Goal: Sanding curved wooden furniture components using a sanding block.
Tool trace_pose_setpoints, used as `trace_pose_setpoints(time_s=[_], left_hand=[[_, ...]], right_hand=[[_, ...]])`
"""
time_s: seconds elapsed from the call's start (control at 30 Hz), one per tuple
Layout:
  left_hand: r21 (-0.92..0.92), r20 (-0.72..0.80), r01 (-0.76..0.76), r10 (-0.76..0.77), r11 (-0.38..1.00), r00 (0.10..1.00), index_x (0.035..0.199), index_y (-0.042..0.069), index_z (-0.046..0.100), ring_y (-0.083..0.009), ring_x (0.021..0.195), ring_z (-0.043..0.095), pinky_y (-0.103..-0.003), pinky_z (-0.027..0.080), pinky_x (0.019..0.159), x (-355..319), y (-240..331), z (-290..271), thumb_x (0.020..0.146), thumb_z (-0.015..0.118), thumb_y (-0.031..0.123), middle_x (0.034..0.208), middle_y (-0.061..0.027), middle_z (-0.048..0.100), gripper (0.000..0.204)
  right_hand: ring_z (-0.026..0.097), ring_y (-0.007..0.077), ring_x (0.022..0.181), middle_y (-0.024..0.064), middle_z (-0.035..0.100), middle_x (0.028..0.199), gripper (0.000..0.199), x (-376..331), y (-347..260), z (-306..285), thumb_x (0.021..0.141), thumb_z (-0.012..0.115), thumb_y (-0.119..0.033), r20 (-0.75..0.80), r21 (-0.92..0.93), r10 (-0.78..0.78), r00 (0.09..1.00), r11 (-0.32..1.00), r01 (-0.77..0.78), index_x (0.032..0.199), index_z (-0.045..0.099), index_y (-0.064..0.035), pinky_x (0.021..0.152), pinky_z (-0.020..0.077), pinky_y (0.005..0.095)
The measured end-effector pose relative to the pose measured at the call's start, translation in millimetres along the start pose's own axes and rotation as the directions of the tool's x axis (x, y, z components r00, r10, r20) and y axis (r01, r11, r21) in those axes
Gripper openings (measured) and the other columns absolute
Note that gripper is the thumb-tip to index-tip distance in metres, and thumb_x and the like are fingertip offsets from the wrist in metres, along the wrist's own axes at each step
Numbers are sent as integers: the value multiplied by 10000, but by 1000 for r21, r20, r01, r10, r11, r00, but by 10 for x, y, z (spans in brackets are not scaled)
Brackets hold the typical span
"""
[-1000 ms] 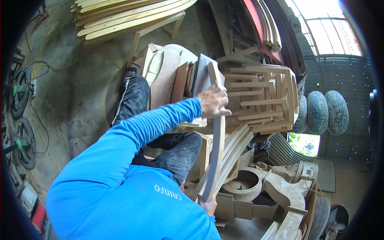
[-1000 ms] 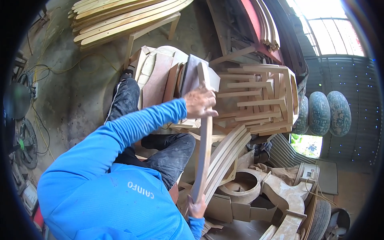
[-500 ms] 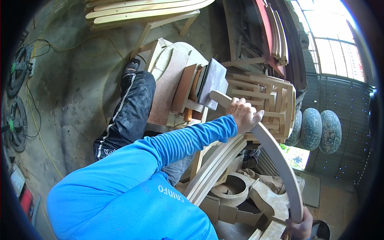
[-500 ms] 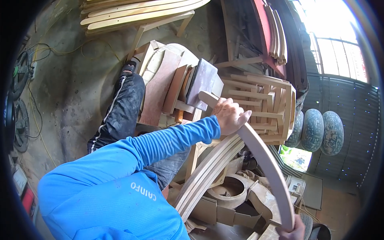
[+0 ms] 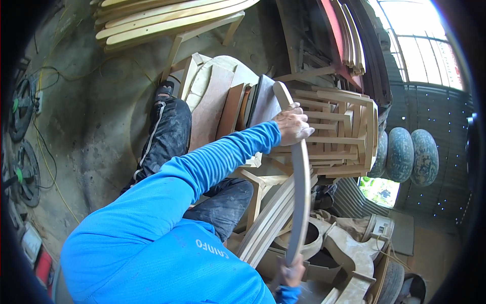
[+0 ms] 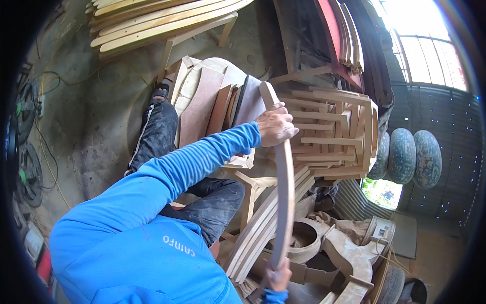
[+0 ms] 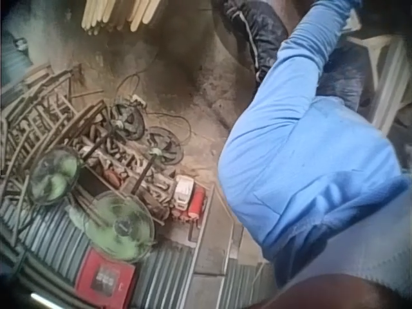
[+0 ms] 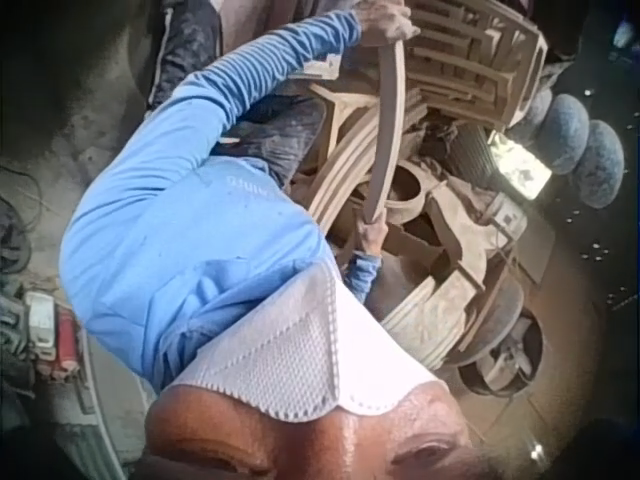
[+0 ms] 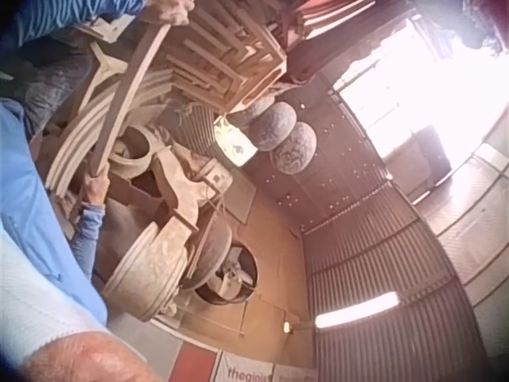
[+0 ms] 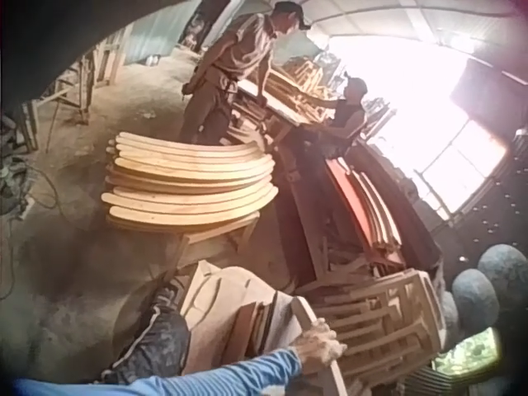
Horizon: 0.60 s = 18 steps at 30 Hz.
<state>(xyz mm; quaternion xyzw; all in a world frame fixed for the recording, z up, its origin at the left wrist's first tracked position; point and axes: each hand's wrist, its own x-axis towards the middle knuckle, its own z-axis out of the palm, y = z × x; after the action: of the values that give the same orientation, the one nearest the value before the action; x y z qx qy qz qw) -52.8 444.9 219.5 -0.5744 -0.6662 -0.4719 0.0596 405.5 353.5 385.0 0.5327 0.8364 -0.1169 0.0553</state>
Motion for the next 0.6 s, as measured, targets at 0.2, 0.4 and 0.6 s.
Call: trace_pose_setpoints(time_s=[0.2, 0.4, 0.6], left_hand=[[117, 76, -18, 10, 993, 997, 1071, 164, 765, -257, 1119, 626, -528, 273, 1209, 37, -395, 174, 1035, 472, 311, 986, -67, 687, 330], [284, 272, -82, 2, 955, 962, 1125, 154, 753, -232, 1182, 577, -486, 283, 1150, 173, -824, 2, 1050, 462, 370, 1075, -50, 702, 369], [193, 165, -87, 56, 977, 985, 1141, 167, 759, -273, 1183, 581, -528, 242, 1183, -143, -253, 26, 1053, 445, 364, 1052, -87, 685, 381]], right_hand=[[707, 472, 852, 253, 720, 894, 550, 257, 24, 1406, 828, 853, -382, -117, 239, -129, 985, 959, 154, 1165, 602, -26, 685, 558, 489], [683, 492, 853, 251, 712, 884, 470, 562, -187, 1656, 837, 840, -337, -65, 224, -83, 994, 970, 95, 1096, 589, -35, 664, 539, 509], [688, 488, 843, 258, 707, 877, 514, 156, 195, 1428, 805, 856, -322, -66, 285, -109, 992, 951, 123, 1153, 595, -48, 667, 543, 510]])
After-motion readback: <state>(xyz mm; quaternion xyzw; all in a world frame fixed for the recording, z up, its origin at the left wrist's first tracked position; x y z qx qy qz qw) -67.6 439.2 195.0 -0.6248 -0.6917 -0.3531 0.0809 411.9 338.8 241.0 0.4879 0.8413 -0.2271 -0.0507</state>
